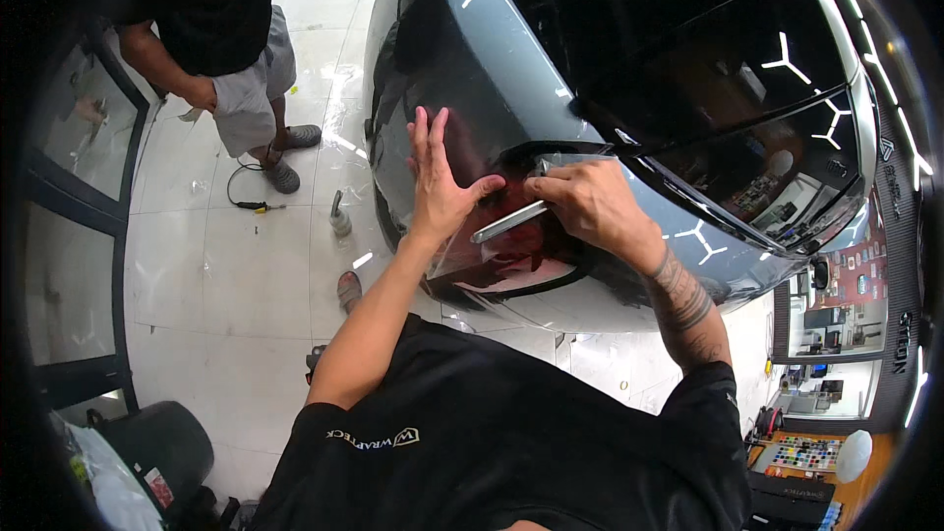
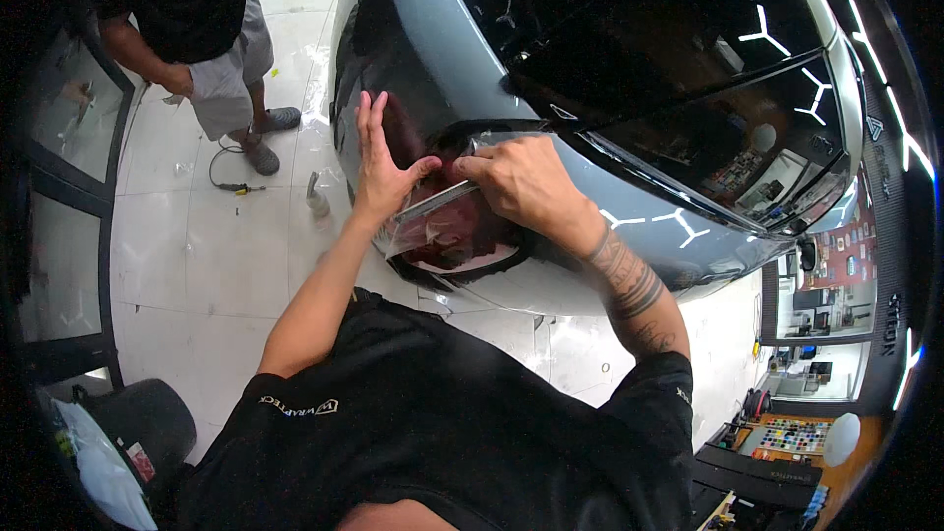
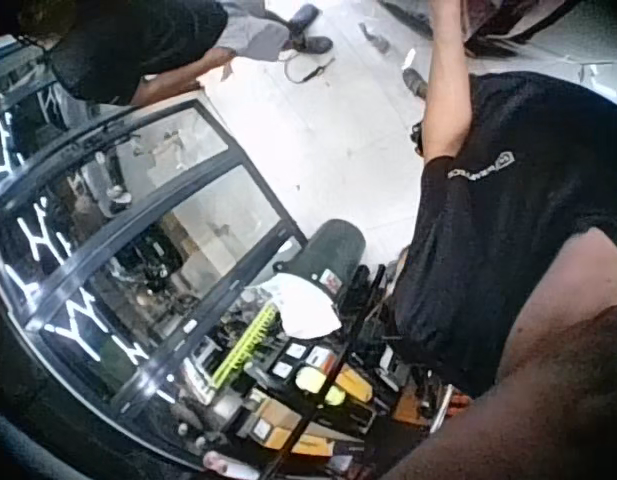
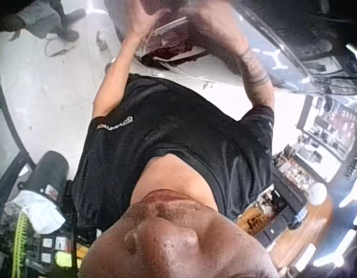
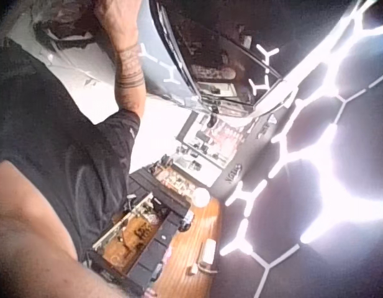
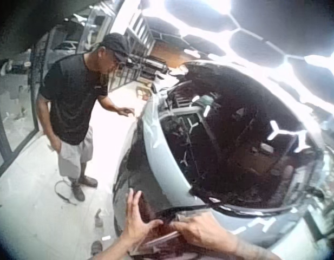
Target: The person applies a protective film to the rear bumper of a car using a yellow squeegee and a metal trim tool. They smooth the film, tuck edges into crevices, and trim excess material along the bumper's contours.
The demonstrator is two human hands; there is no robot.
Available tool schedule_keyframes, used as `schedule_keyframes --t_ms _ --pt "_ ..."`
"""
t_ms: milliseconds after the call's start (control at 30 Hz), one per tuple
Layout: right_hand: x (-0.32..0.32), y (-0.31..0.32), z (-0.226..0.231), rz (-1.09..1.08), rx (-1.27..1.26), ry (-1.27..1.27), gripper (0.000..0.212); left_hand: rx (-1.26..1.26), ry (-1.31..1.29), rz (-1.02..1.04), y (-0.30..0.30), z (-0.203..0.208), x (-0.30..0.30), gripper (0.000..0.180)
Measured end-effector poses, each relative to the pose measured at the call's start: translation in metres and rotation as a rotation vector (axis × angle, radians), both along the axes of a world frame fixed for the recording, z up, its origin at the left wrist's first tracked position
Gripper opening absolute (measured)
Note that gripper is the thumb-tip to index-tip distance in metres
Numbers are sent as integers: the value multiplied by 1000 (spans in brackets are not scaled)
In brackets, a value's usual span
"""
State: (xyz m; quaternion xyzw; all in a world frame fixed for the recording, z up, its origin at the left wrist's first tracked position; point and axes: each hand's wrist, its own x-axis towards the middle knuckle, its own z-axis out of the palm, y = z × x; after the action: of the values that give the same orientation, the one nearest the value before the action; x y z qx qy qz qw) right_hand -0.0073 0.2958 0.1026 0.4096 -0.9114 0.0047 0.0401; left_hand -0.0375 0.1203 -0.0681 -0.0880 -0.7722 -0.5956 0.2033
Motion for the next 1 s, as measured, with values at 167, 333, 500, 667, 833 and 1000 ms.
schedule_keyframes --t_ms 167,333,500,667,833,1000 --pt "18 4 -1 -100 -126 -45 30 -13 -18 -9 0 0 3 118" --pt "50 25 -1 -238 -291 -167 33 -13 1 -2 1 -2 2 118" --pt "75 32 0 -319 -484 -326 36 -43 5 0 -1 0 1 119" --pt "124 69 -9 -559 -874 -383 22 -74 19 -42 -7 7 1 118" --pt "232 132 -25 -802 -1473 -356 13 26 5 -193 -35 19 4 89" --pt "301 118 -25 -1132 -913 -275 43 -35 -261 -321 -91 26 54 34"
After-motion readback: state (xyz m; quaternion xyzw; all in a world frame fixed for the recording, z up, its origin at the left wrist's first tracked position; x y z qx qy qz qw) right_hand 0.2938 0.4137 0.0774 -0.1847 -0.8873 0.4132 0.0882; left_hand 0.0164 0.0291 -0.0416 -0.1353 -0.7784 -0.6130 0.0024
